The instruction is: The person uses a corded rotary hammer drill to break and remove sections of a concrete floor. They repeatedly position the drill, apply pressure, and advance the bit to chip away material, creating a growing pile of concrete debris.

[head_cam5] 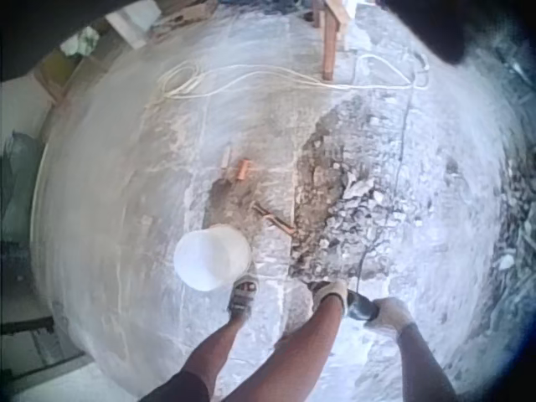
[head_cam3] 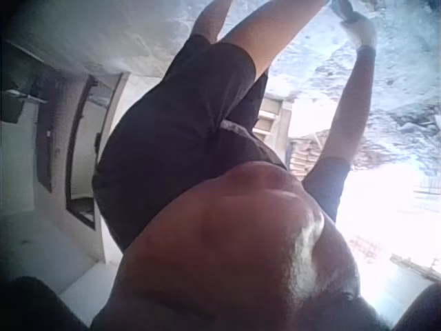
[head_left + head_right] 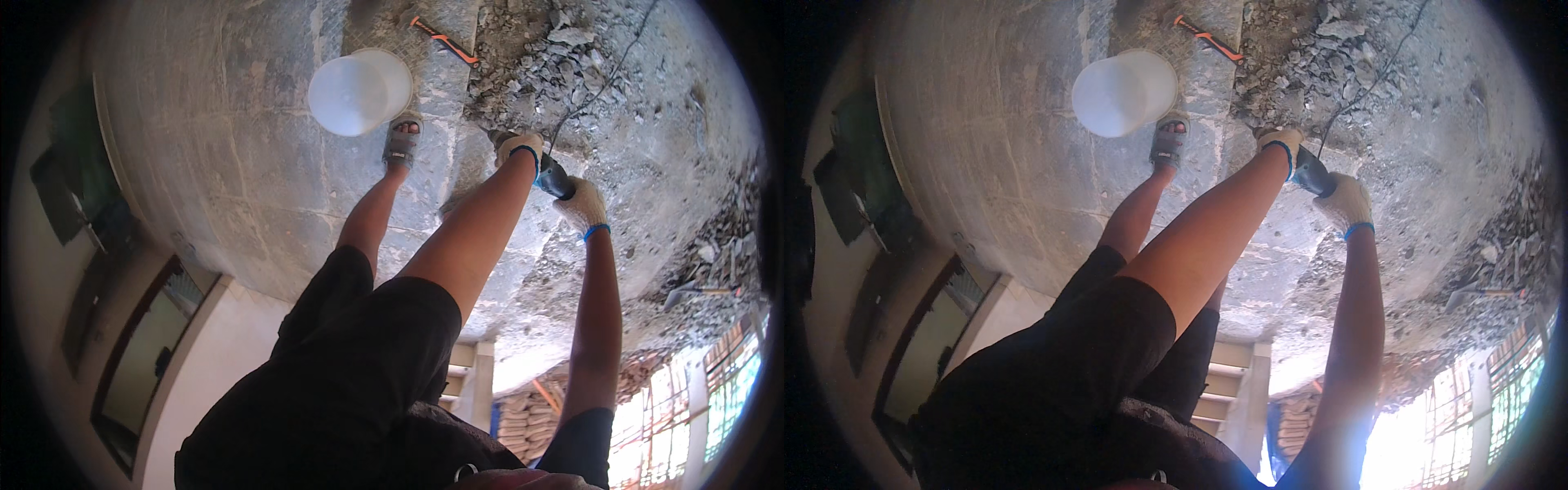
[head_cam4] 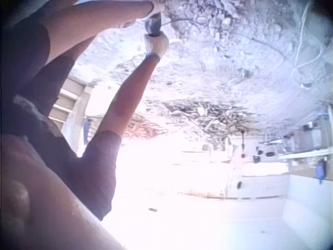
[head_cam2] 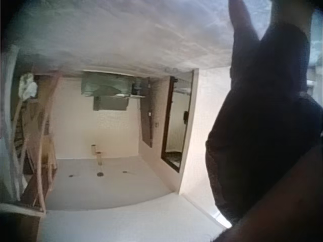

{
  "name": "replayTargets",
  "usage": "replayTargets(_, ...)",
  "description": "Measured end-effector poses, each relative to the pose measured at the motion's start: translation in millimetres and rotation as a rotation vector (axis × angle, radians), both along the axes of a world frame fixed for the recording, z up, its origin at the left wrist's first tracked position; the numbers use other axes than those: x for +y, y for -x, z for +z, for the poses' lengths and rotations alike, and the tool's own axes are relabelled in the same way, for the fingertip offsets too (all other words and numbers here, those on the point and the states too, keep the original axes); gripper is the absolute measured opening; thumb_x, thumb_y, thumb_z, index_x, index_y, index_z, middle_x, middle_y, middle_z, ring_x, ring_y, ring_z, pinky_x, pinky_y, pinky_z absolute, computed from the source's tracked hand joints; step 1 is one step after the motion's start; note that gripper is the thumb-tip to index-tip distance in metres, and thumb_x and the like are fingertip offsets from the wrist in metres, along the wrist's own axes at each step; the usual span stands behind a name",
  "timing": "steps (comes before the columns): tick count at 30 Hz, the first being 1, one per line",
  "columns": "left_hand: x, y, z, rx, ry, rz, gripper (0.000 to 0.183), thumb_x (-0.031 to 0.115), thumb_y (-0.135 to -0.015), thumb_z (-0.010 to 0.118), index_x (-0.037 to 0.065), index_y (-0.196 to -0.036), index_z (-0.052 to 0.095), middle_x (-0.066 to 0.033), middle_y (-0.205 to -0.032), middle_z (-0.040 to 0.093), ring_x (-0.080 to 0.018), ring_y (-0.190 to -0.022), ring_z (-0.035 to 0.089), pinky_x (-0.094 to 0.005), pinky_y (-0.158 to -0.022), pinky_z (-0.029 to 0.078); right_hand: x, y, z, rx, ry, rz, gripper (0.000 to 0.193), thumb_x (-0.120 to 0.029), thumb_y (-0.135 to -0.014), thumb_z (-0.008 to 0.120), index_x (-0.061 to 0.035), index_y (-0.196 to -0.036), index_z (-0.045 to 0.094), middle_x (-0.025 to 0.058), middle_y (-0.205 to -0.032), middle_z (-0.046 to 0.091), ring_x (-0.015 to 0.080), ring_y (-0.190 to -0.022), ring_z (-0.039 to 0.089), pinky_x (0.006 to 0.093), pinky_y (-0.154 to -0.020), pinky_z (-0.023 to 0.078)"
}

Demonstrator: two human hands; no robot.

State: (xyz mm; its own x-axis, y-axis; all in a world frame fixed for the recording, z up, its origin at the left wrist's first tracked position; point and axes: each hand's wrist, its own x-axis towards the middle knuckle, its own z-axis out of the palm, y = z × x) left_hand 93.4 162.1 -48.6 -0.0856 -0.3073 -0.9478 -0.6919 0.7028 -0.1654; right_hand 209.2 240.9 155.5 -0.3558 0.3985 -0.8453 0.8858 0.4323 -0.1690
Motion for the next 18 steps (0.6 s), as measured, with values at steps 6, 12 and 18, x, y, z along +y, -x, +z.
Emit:
replayTargets(6,2,17,20,-0.021,-0.041,0.392,0.055,0.028,-0.092,0.086,-0.006,-0.134,0.074,-0.0243,-0.128,0.078,-0.0329,-0.108,0.079,-0.0496,-0.096,0.063,-10,15,2,0.029,-0.031,-0.034,0.045,-0.031,-0.077,0.085,-0.0115,-0.117,0.085,0.0210,-0.109,0.085,0.0444,-0.108,0.081,0.0537,-0.094,0.063)
replayTargets(12,-43,35,55,0.004,-0.222,0.278,0.055,0.036,-0.082,0.093,-0.003,-0.120,0.084,-0.0237,-0.125,0.082,-0.0317,-0.111,0.080,-0.0457,-0.101,0.062,-39,37,18,-0.034,-0.053,-0.037,0.043,-0.032,-0.076,0.081,-0.0123,-0.113,0.086,0.0217,-0.109,0.085,0.0434,-0.110,0.081,0.0519,-0.097,0.064)
replayTargets(18,-74,44,63,-0.024,-0.314,0.361,0.029,0.020,-0.089,0.089,-0.001,-0.105,0.079,-0.0138,-0.089,0.076,-0.0293,-0.071,0.077,-0.0515,-0.063,0.064,-73,50,29,-0.054,-0.073,-0.049,0.040,-0.031,-0.076,0.082,-0.0128,-0.111,0.086,0.0196,-0.113,0.084,0.0415,-0.110,0.081,0.0511,-0.095,0.064)
